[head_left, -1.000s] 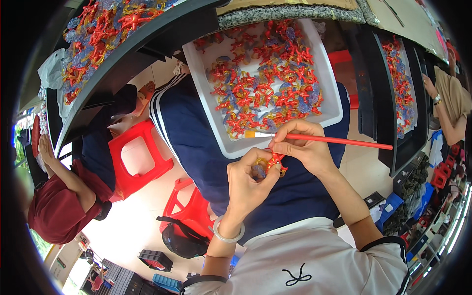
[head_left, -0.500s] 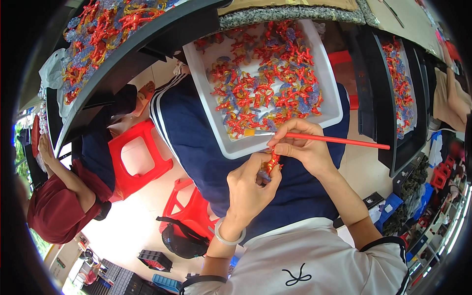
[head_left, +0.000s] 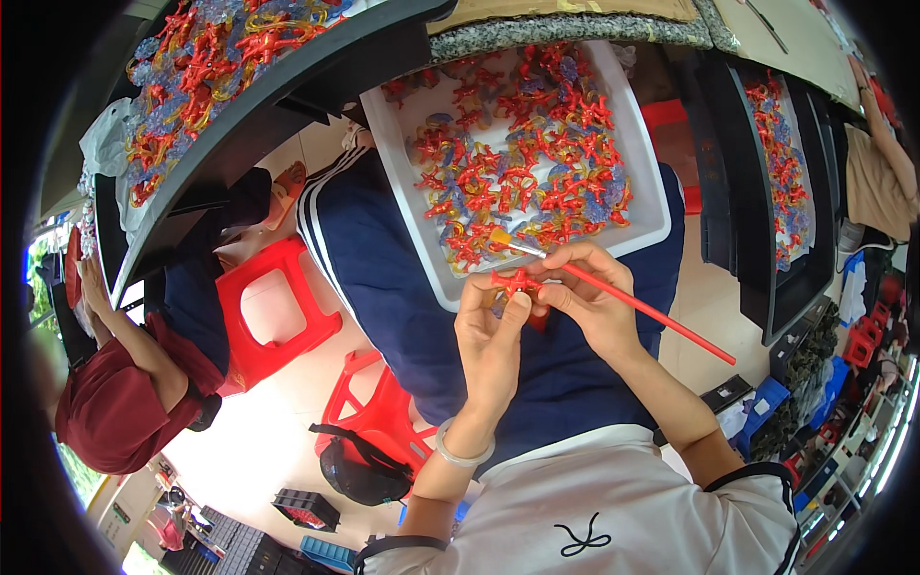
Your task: Apply liquid or paint with a brush to small plastic toy figurines as part of a factory assembly line.
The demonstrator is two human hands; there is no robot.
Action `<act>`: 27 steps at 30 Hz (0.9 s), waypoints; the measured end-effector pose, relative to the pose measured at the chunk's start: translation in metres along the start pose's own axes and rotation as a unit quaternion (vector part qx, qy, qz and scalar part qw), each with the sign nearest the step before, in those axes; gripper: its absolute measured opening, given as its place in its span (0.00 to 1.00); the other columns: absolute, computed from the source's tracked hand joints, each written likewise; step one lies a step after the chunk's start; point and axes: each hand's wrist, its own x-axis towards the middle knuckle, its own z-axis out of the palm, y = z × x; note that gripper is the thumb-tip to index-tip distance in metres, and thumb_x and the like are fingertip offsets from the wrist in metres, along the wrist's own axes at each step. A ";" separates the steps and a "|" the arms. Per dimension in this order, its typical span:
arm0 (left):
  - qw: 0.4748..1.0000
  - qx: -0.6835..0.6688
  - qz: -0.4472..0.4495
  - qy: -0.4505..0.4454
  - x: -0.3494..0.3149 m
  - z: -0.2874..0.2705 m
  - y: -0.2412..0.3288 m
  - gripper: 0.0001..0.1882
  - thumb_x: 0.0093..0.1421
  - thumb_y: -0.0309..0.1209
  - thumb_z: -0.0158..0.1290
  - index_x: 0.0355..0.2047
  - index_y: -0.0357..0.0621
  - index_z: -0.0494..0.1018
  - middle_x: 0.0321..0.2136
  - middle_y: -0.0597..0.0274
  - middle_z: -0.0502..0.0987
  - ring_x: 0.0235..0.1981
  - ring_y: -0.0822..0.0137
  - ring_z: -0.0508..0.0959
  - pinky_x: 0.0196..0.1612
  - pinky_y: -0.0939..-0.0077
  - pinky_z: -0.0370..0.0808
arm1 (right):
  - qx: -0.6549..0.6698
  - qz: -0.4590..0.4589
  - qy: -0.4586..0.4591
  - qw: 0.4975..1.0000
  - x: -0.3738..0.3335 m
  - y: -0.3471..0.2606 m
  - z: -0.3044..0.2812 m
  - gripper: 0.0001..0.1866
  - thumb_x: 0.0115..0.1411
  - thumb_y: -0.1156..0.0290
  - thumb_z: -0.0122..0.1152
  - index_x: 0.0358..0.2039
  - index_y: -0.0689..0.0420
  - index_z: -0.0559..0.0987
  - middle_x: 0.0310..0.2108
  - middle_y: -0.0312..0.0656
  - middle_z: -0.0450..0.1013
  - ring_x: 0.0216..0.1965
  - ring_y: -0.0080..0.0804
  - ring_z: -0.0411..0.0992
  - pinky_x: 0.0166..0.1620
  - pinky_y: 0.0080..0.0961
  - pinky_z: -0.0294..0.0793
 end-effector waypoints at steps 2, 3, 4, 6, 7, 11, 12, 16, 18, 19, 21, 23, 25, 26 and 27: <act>0.999 -0.028 -0.028 0.023 0.000 0.006 -0.001 0.05 0.65 0.26 0.48 0.40 0.40 0.67 0.40 0.57 0.75 0.39 0.69 0.77 0.44 0.70 0.77 | -0.040 -0.012 0.027 0.999 -0.002 0.003 0.000 0.08 0.56 0.83 0.62 0.37 0.65 0.75 0.37 0.46 0.76 0.39 0.27 0.76 0.37 0.20 0.79; 0.999 -0.028 -0.028 0.023 -0.001 0.006 0.001 0.05 0.65 0.26 0.48 0.40 0.40 0.67 0.40 0.57 0.75 0.39 0.69 0.77 0.44 0.70 0.77 | -0.081 -0.025 0.054 0.995 -0.003 0.004 0.000 0.07 0.56 0.83 0.62 0.36 0.65 0.76 0.36 0.45 0.77 0.37 0.25 0.77 0.34 0.18 0.79; 0.997 -0.055 -0.044 -0.004 -0.001 0.004 0.003 0.07 0.67 0.32 0.46 0.41 0.42 0.67 0.41 0.57 0.75 0.43 0.65 0.76 0.47 0.66 0.76 | -0.080 -0.024 0.054 0.995 -0.004 0.003 0.002 0.07 0.56 0.83 0.62 0.36 0.65 0.76 0.36 0.45 0.77 0.37 0.25 0.77 0.34 0.18 0.79; 0.994 -0.082 -0.061 -0.031 0.000 -0.001 0.005 0.11 0.68 0.37 0.44 0.41 0.43 0.67 0.43 0.56 0.75 0.47 0.61 0.76 0.50 0.61 0.75 | -0.177 -0.070 0.040 0.981 -0.006 -0.003 0.005 0.05 0.56 0.82 0.62 0.34 0.65 0.77 0.33 0.43 0.77 0.33 0.23 0.77 0.28 0.16 0.78; 0.993 -0.089 -0.075 -0.035 0.001 -0.007 0.002 0.13 0.68 0.40 0.43 0.42 0.43 0.68 0.43 0.55 0.75 0.47 0.60 0.76 0.50 0.59 0.74 | -0.177 -0.070 0.040 0.981 -0.006 -0.003 0.006 0.05 0.56 0.82 0.62 0.34 0.65 0.77 0.33 0.43 0.77 0.33 0.23 0.77 0.28 0.16 0.78; 0.988 -0.112 -0.099 -0.040 0.003 -0.011 0.004 0.17 0.68 0.43 0.44 0.43 0.41 0.70 0.44 0.53 0.75 0.48 0.58 0.76 0.50 0.56 0.74 | -0.209 -0.110 0.044 0.971 -0.003 -0.006 0.006 0.04 0.56 0.81 0.62 0.33 0.64 0.78 0.31 0.41 0.77 0.30 0.21 0.76 0.26 0.14 0.76; 0.988 -0.112 -0.100 -0.040 0.003 -0.011 0.004 0.17 0.68 0.43 0.44 0.43 0.41 0.70 0.44 0.53 0.75 0.48 0.58 0.76 0.50 0.56 0.74 | -0.209 -0.104 0.049 0.971 -0.001 -0.007 0.006 0.04 0.56 0.80 0.63 0.33 0.64 0.78 0.30 0.41 0.77 0.30 0.21 0.77 0.25 0.14 0.76; 0.985 -0.137 -0.089 -0.047 0.001 -0.012 0.003 0.17 0.67 0.37 0.47 0.43 0.34 0.72 0.44 0.48 0.76 0.46 0.58 0.78 0.50 0.54 0.76 | -0.211 -0.178 0.043 0.960 0.005 -0.002 0.002 0.04 0.56 0.80 0.63 0.33 0.64 0.78 0.31 0.42 0.77 0.30 0.22 0.77 0.28 0.15 0.77; 0.985 -0.139 -0.082 -0.053 0.001 -0.014 0.002 0.17 0.67 0.37 0.47 0.44 0.33 0.72 0.44 0.47 0.76 0.47 0.57 0.78 0.50 0.55 0.76 | -0.205 -0.128 0.047 0.969 0.003 -0.007 0.004 0.03 0.57 0.80 0.62 0.33 0.64 0.78 0.31 0.42 0.77 0.31 0.24 0.77 0.33 0.18 0.77; 0.987 -0.129 -0.082 -0.054 0.001 -0.015 0.002 0.17 0.67 0.37 0.47 0.45 0.33 0.72 0.44 0.47 0.76 0.47 0.57 0.78 0.50 0.56 0.76 | -0.205 -0.127 0.047 0.969 0.004 -0.007 0.004 0.03 0.57 0.80 0.62 0.33 0.64 0.78 0.31 0.42 0.77 0.31 0.24 0.77 0.33 0.18 0.77; 0.988 -0.118 -0.083 -0.055 0.001 -0.016 0.001 0.17 0.67 0.36 0.47 0.45 0.33 0.72 0.44 0.48 0.76 0.47 0.58 0.78 0.50 0.58 0.76 | -0.196 -0.160 0.040 0.966 0.007 -0.005 0.003 0.03 0.57 0.82 0.61 0.33 0.65 0.78 0.31 0.43 0.77 0.32 0.26 0.77 0.37 0.20 0.77; 0.988 -0.118 -0.080 -0.058 0.001 -0.015 0.001 0.16 0.67 0.35 0.48 0.46 0.33 0.72 0.45 0.47 0.76 0.46 0.58 0.78 0.50 0.61 0.76 | -0.188 -0.152 0.040 0.969 0.007 -0.007 0.002 0.03 0.57 0.82 0.61 0.33 0.65 0.78 0.30 0.43 0.77 0.33 0.26 0.77 0.38 0.20 0.77; 0.988 -0.116 -0.080 -0.059 0.000 -0.016 0.000 0.16 0.66 0.34 0.48 0.46 0.33 0.72 0.45 0.47 0.76 0.46 0.58 0.78 0.49 0.61 0.76 | -0.179 -0.144 0.040 0.972 0.007 -0.007 0.002 0.03 0.57 0.82 0.61 0.33 0.66 0.78 0.30 0.43 0.77 0.34 0.27 0.77 0.39 0.20 0.77; 0.989 -0.115 -0.078 -0.059 0.000 -0.016 0.000 0.16 0.66 0.34 0.49 0.46 0.33 0.72 0.45 0.47 0.76 0.46 0.58 0.78 0.49 0.62 0.76 | -0.160 -0.137 0.039 0.977 0.008 -0.008 0.002 0.03 0.57 0.82 0.60 0.33 0.66 0.77 0.31 0.44 0.77 0.34 0.27 0.77 0.40 0.20 0.77; 0.989 -0.115 -0.078 -0.059 0.000 -0.016 0.000 0.16 0.66 0.34 0.49 0.46 0.33 0.72 0.45 0.47 0.76 0.46 0.58 0.78 0.49 0.62 0.76 | -0.140 -0.130 0.038 0.981 0.008 -0.008 0.002 0.03 0.57 0.83 0.60 0.33 0.66 0.77 0.31 0.44 0.77 0.35 0.28 0.77 0.41 0.21 0.77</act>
